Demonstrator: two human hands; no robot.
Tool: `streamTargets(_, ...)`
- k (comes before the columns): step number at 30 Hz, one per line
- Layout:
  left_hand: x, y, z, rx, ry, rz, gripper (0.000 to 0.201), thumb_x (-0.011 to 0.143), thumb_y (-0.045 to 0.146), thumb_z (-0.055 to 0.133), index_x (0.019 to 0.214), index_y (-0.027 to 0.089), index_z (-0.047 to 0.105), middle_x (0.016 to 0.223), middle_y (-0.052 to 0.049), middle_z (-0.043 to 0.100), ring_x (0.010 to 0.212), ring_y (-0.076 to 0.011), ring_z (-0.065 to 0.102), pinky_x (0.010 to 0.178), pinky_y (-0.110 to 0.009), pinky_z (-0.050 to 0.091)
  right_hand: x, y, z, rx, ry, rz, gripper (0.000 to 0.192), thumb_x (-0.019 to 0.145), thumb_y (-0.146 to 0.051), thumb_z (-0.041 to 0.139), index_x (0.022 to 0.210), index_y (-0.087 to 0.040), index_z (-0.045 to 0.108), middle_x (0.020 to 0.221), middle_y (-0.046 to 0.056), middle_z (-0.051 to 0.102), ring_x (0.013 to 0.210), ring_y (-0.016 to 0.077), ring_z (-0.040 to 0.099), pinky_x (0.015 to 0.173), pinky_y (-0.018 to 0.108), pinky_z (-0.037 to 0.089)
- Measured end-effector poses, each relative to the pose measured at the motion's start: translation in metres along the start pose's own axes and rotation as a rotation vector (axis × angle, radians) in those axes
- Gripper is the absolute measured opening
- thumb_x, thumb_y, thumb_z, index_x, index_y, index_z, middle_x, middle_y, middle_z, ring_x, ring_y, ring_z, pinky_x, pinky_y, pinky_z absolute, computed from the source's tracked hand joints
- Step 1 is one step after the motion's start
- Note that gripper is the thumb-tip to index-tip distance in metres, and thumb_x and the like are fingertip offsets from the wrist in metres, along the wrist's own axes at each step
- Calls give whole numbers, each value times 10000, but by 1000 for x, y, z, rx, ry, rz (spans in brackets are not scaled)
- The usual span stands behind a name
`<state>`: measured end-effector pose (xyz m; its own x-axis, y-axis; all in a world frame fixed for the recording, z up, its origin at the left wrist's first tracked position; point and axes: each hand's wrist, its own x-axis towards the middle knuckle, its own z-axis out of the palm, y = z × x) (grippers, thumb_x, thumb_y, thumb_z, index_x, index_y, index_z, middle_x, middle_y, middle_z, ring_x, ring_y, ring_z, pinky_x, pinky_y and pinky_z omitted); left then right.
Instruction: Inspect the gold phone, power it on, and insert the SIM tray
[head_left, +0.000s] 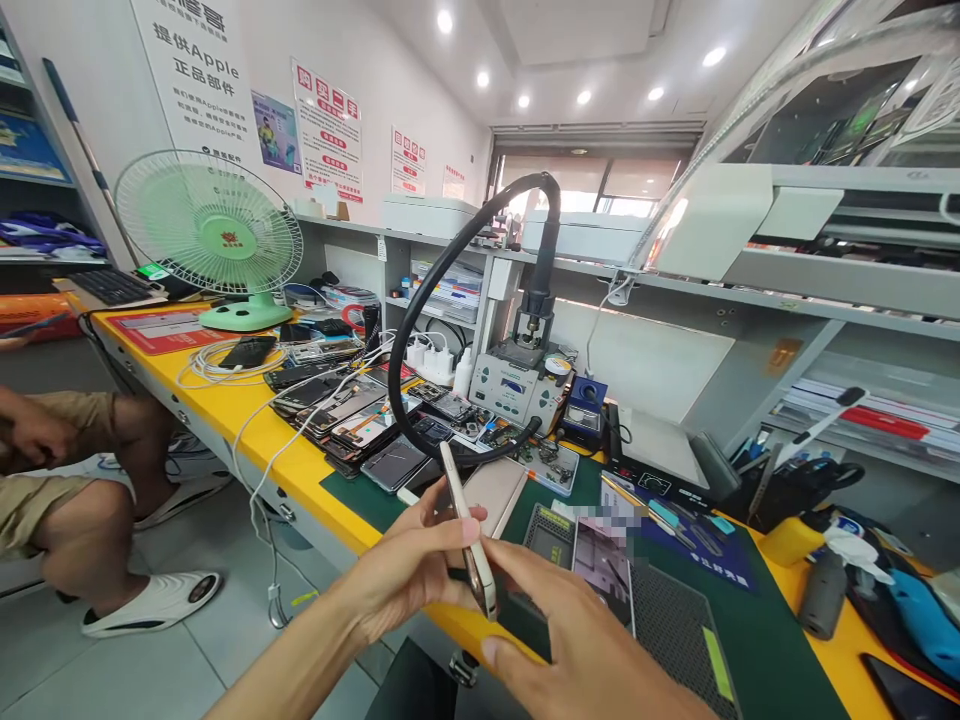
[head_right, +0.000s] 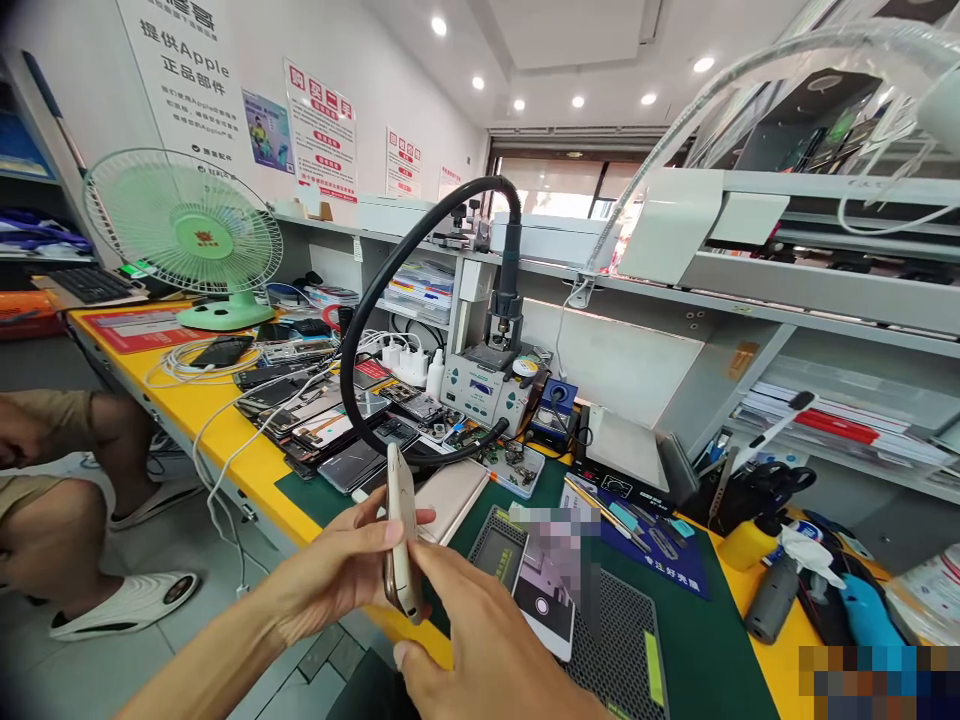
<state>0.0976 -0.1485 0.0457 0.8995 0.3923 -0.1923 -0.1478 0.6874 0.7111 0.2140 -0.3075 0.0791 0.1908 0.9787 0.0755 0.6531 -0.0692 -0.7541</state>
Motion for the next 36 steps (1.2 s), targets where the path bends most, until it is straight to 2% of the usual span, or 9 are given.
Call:
streamTargets(5, 1, -6, 2, -63, -8, -23, 624, 737, 257, 875, 1165, 181, 428, 1130, -107, 608, 825, -279, 685, 749, -651, 579, 11, 7, 16, -16, 112, -115, 746, 756, -15, 527, 1433, -326, 488, 1289, 5, 639, 1140, 209, 634, 1019, 349, 504)
streamTargets(9, 4, -10, 1, -99, 17, -12, 577, 757, 253, 858, 1122, 182, 417, 1067, -84, 627, 807, -233, 675, 749, -603, 598, 14, 15, 26, -95, 160, -95, 743, 708, 4, 500, 1420, -210, 484, 1238, 68, 648, 1099, 257, 644, 977, 412, 530)
streamTargets(12, 5, -13, 1, -106, 40, -2, 567, 789, 237, 830, 1147, 191, 392, 1045, -82, 627, 813, -218, 668, 767, -585, 600, 13, 19, 32, -153, 181, -58, 763, 677, 18, 479, 1413, -188, 472, 1266, 94, 634, 1132, 285, 622, 995, 455, 513)
streamTargets(16, 3, -14, 5, -92, 62, 39, 636, 817, 204, 808, 1268, 233, 360, 1113, -89, 601, 804, -206, 665, 733, -528, 617, 10, 28, 42, -215, 262, -93, 816, 687, 16, 450, 1454, -254, 387, 1298, 67, 618, 1135, 269, 611, 950, 423, 537)
streamTargets(20, -2, -14, 10, -63, 113, 112, 769, 796, 163, 816, 1359, 289, 307, 1217, -86, 522, 851, -188, 641, 790, -558, 605, 8, 38, 51, -251, 357, -184, 813, 680, 17, 427, 1429, -293, 374, 1241, 41, 625, 1124, 248, 603, 916, 364, 546)
streamTargets(24, -7, -13, 12, -39, 91, 159, 781, 772, 161, 829, 1367, 287, 339, 1326, -119, 459, 990, -244, 625, 836, -574, 589, 8, 36, 55, -291, 476, -313, 783, 703, 15, 394, 1432, -270, 357, 1281, 46, 589, 1218, 229, 544, 1003, 350, 496)
streamTargets(27, -9, -13, 10, -94, 65, 121, 724, 764, 181, 841, 1330, 243, 392, 1355, -145, 457, 1013, -283, 630, 813, -558, 596, 9, 27, 55, -352, 544, -394, 744, 699, 11, 387, 1403, -232, 383, 1255, 54, 602, 1216, 221, 553, 1061, 363, 456)
streamTargets(31, -9, -15, 5, -181, 64, 36, 587, 762, 230, 850, 1200, 169, 464, 1270, -162, 539, 963, -303, 641, 755, -588, 596, 11, 19, 51, -413, 537, -463, 719, 666, 4, 391, 1367, -148, 426, 1134, 90, 659, 1111, 235, 621, 1032, 408, 496)
streamTargets(36, -8, -15, -2, -262, 56, -87, 284, 883, 292, 716, 1026, 107, 555, 1045, -123, 627, 876, -294, 651, 753, -531, 598, 12, 15, 44, -427, 388, -449, 687, 675, -22, 409, 1360, -33, 459, 1131, 182, 659, 1082, 274, 636, 1049, 497, 501)
